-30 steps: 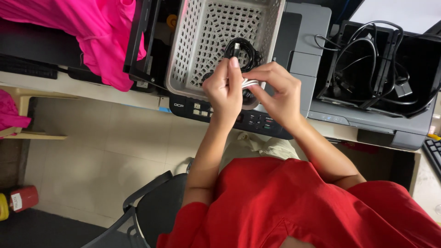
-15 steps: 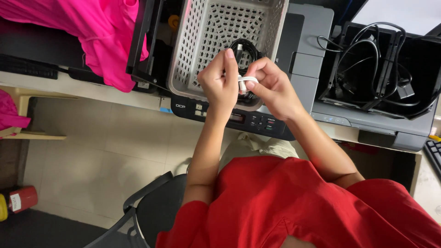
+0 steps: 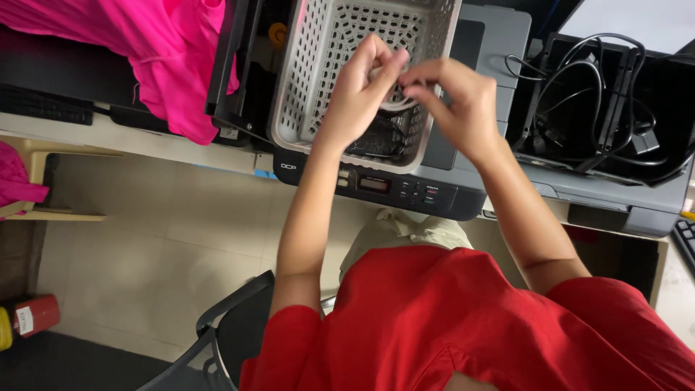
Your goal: Organizing and winding power cables and adapters into a basket.
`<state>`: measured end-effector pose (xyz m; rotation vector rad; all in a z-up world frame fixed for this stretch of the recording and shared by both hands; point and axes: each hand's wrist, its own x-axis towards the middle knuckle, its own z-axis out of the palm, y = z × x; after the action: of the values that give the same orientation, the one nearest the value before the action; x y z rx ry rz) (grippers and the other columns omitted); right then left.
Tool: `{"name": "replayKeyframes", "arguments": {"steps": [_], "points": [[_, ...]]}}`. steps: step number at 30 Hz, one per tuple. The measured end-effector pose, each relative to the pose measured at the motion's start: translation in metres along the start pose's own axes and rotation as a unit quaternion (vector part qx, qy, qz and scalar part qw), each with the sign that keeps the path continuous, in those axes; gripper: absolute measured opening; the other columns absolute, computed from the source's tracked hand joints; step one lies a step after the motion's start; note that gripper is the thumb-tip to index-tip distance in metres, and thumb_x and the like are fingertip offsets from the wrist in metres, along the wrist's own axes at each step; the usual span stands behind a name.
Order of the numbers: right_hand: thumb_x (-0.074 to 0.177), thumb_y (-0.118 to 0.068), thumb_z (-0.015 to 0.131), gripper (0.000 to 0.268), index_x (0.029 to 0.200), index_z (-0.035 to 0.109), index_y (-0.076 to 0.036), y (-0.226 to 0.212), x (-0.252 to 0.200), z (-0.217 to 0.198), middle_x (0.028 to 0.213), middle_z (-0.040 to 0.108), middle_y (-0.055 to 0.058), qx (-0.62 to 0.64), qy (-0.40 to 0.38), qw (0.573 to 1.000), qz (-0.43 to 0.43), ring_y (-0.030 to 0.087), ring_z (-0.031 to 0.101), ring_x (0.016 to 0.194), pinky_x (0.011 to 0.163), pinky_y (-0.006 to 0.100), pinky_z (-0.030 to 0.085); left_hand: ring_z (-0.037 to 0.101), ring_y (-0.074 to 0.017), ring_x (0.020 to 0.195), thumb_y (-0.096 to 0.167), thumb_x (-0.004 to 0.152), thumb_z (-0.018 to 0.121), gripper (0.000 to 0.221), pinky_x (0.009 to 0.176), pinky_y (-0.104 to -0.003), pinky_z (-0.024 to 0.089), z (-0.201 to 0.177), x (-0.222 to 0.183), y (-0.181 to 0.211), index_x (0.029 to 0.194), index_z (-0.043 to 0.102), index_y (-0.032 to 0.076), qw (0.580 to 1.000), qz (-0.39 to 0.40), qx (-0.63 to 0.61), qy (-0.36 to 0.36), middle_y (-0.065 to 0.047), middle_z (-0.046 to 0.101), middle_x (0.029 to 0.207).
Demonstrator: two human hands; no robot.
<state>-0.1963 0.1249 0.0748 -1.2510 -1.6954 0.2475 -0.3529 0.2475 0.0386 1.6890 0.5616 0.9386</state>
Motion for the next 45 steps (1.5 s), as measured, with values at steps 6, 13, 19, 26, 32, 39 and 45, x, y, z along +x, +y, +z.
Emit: {"name": "replayKeyframes", "arguments": {"steps": [6, 13, 19, 26, 32, 39, 45], "points": [[0.109, -0.002, 0.074, 0.01, 0.118, 0.068, -0.001, 0.033, 0.009, 0.0, 0.106, 0.077, 0.009, 0.006, 0.033, 0.998, 0.053, 0.02, 0.079, 0.098, 0.084, 0.028, 0.061, 0.057, -0.0031, 0.08, 0.023, 0.111, 0.058, 0.017, 0.068, -0.021, 0.051, -0.019, 0.005, -0.013, 0.112, 0.052, 0.008, 0.986, -0.051, -0.069, -0.146, 0.003, 0.06, 0.091], [0.106, -0.005, 0.073, 0.008, 0.11, 0.069, 0.0, 0.066, 0.033, 0.001, 0.098, 0.076, 0.011, -0.029, -0.072, 0.996, 0.042, 0.022, 0.078, 0.091, 0.077, 0.029, 0.058, 0.074, -0.0127, 0.085, 0.016, 0.096, 0.075, 0.018, 0.076, -0.028, 0.059, -0.022, 0.005, -0.025, 0.103, 0.067, 0.002, 0.984, -0.038, 0.151, -0.088, -0.006, 0.077, 0.094], [0.094, -0.003, 0.077, 0.009, 0.101, 0.071, -0.001, 0.08, 0.048, 0.004, 0.096, 0.073, 0.01, -0.038, -0.167, 0.984, -0.046, 0.027, 0.072, 0.089, 0.08, 0.035, 0.057, 0.074, -0.0204, 0.078, 0.016, 0.084, 0.083, 0.019, 0.07, -0.033, 0.058, -0.009, -0.004, -0.025, 0.091, 0.074, 0.001, 0.955, -0.046, 0.289, -0.055, -0.011, 0.076, 0.087], [0.086, -0.007, 0.078, 0.009, 0.092, 0.073, -0.002, 0.084, 0.056, 0.01, 0.09, 0.07, 0.009, -0.095, -0.251, 0.96, -0.072, 0.03, 0.067, 0.09, 0.082, 0.041, 0.054, 0.072, -0.0228, 0.074, 0.016, 0.083, 0.084, 0.019, 0.068, -0.036, 0.057, -0.007, -0.006, -0.033, 0.091, 0.075, 0.002, 0.931, -0.039, 0.36, -0.045, -0.011, 0.074, 0.09], [0.091, -0.008, 0.075, 0.006, 0.096, 0.073, -0.004, 0.098, 0.055, 0.019, 0.096, 0.07, 0.008, -0.112, -0.215, 0.961, -0.136, 0.029, 0.066, 0.099, 0.09, 0.039, 0.055, 0.075, -0.0212, 0.077, 0.013, 0.084, 0.083, 0.028, 0.073, -0.035, 0.059, -0.005, -0.012, -0.027, 0.104, 0.07, -0.001, 0.941, -0.063, 0.329, -0.035, -0.012, 0.073, 0.098], [0.089, -0.01, 0.076, 0.007, 0.095, 0.074, -0.006, 0.085, 0.056, 0.012, 0.096, 0.07, 0.008, -0.151, -0.237, 0.951, -0.126, 0.029, 0.067, 0.1, 0.089, 0.04, 0.054, 0.076, -0.0207, 0.08, 0.012, 0.083, 0.084, 0.033, 0.075, -0.034, 0.061, -0.005, -0.014, -0.036, 0.109, 0.069, -0.001, 0.944, -0.059, 0.321, -0.043, -0.013, 0.068, 0.105], [0.092, -0.008, 0.076, 0.01, 0.102, 0.075, -0.005, 0.076, 0.049, 0.004, 0.1, 0.07, 0.01, -0.132, -0.211, 0.963, -0.099, 0.031, 0.068, 0.099, 0.087, 0.04, 0.055, 0.075, -0.0222, 0.08, 0.011, 0.082, 0.084, 0.037, 0.073, -0.036, 0.06, -0.003, -0.019, -0.027, 0.112, 0.067, -0.002, 0.946, -0.052, 0.319, -0.032, -0.014, 0.066, 0.109]]}}
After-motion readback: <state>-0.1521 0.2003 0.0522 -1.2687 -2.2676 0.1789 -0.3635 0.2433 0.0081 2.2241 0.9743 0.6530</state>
